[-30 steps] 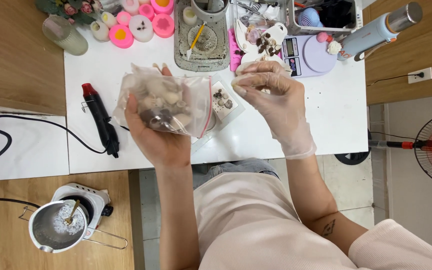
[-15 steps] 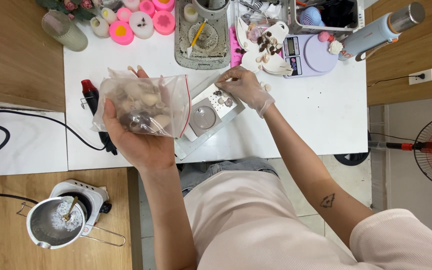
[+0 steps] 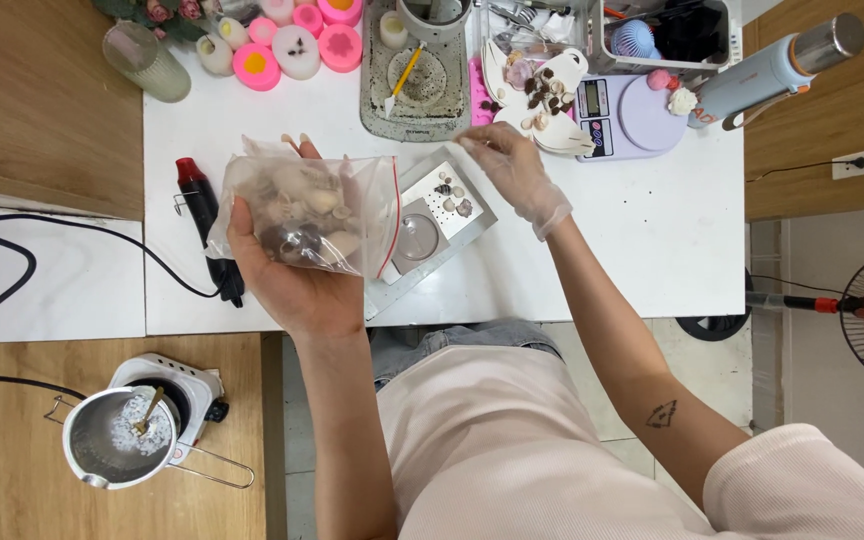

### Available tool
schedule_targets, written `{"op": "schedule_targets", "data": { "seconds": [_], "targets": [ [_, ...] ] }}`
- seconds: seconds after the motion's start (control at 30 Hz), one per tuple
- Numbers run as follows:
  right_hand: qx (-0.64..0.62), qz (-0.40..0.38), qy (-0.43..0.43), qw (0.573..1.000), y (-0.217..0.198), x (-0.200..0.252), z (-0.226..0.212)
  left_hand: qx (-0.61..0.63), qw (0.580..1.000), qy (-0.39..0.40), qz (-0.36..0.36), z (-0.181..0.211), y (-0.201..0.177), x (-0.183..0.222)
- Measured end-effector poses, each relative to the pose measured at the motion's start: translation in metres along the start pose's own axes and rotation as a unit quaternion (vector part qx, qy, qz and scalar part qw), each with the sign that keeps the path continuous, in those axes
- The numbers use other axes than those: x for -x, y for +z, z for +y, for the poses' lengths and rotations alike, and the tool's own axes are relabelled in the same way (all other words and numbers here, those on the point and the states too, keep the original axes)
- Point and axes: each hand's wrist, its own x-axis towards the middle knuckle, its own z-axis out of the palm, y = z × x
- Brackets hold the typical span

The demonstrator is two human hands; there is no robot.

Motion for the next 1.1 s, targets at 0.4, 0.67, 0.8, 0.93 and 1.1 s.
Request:
{"op": "schedule_targets", "data": {
  "seconds": [0.4,0.67,0.8,0.93,1.1],
  "targets": [
    [-0.086,-0.023,-0.249,0.964,-0.004,0.103,-0.129,0.057,0.998,-0.002,-0.032,-0.057,0.043,-0.010],
    [-0.297,0.134,-0.195,0.925,-0.015,0.111,-0.143,0.064,0.996,-0.010,-0.065,-0.075,0.085,-0.005],
    [-0.248,0.148,-0.263,0.920,-0.026,0.113,-0.145,0.093,0.987,0.020,-0.133,-0.088,0.086,0.002],
    [-0.208,0.144,-0.238,0.938,-0.037,0.110,-0.161,0.107,0.984,0.026,-0.138,-0.091,0.098,0.007],
    [-0.183,0.086,-0.208,0.957,-0.051,0.104,-0.190,0.069,0.994,0.016,-0.088,-0.089,0.115,0.013]
  ]
}}
